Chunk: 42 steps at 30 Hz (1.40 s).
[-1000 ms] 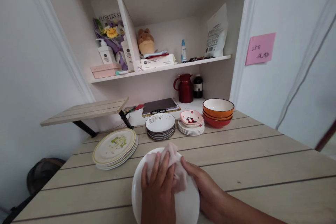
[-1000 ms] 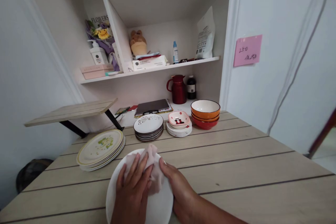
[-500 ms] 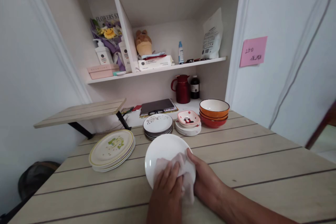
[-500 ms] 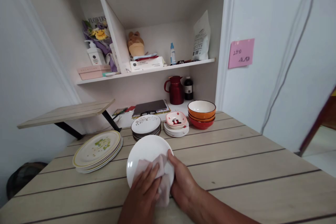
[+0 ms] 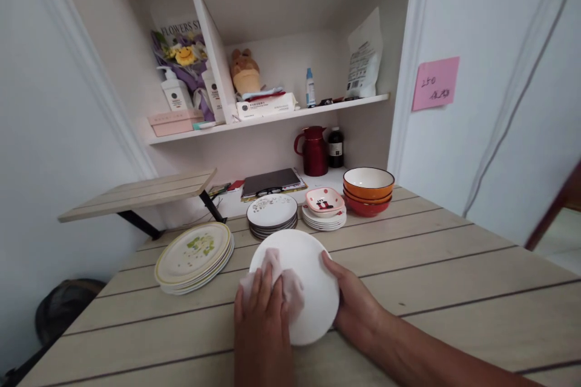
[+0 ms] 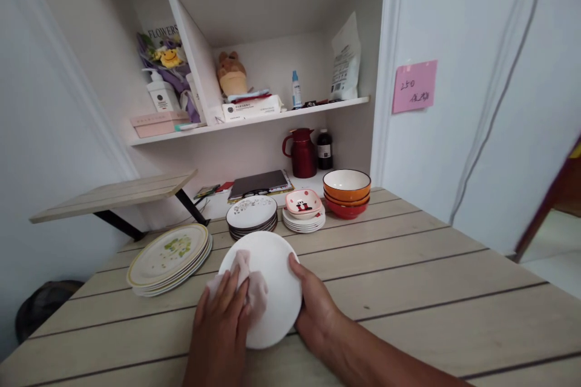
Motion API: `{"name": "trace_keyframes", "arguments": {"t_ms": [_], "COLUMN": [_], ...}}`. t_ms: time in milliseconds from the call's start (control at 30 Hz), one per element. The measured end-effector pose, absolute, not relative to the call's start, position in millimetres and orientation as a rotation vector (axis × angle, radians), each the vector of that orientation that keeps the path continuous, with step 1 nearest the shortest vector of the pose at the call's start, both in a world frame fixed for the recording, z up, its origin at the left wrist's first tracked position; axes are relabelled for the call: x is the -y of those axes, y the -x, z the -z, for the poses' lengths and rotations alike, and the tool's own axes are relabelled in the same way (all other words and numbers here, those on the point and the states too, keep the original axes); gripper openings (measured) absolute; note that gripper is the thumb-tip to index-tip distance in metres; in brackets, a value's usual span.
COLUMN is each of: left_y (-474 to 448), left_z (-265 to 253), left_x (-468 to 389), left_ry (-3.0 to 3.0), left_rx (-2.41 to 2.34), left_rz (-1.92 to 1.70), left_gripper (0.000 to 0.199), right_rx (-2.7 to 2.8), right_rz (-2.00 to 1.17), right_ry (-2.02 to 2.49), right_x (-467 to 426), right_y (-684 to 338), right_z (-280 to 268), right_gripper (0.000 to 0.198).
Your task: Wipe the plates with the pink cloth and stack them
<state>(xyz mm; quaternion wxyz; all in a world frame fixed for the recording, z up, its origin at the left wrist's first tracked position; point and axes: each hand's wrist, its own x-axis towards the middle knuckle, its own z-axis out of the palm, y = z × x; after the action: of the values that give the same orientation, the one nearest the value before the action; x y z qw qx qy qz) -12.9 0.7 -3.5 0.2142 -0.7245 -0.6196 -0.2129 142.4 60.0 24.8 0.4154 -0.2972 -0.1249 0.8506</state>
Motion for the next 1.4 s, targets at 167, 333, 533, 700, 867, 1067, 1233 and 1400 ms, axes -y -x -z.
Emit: {"name": "trace_keyframes", "arguments": {"t_ms": [167,333,533,700,867,1067,1233,1400], "left_y": [6.4,-1.7,-1.4,3.7,-0.2,-6.5,-7.5,-6.8], "left_z": [15.4,26.3,15.2,5.2,17.2,32.0,8.0,4.2], "left_x": [-4.3,-9.3,-3.8,0.7,-0.7,-1.2,5.0,4.4], "left_ry": [2.118,2.142,1.940,1.784,2.023,2.194,2.135,1.908], "left_rx": [1.400,1.251,1.576,1.731,1.550,1.514,1.740,1.761], "left_rz": [0.618,0.708,0.687,0.631,0.620,0.679,0.615,0.628], "left_gripper": [0.044,0.053,0.053,0.045,0.044,0.053,0.062,0.049], "right_rx": [0.310,0.442,0.590,0.457,0.337,0.451,0.641,0.541], "right_rz": [-2.161,-2.168,-2.123,-2.134,-2.154,-2.155,-2.115,-2.117], "right_ry": [0.635,0.712,0.659,0.751,0.735,0.696,0.627,0.725], "right_x": [-63.0,-53.1,-44.3,-52.5,-61.3,-53.5,-45.0,-48.8], "right_y": [-144.4,-140.7,-137.1,-141.1,-146.5,-144.1,-139.1,-139.6], "right_z": [-23.0,-27.1,-28.2,-24.7,-25.0,-27.4,-29.2,-29.3], "right_gripper": [0.057,0.053,0.047,0.055,0.056,0.052,0.045,0.049]}}
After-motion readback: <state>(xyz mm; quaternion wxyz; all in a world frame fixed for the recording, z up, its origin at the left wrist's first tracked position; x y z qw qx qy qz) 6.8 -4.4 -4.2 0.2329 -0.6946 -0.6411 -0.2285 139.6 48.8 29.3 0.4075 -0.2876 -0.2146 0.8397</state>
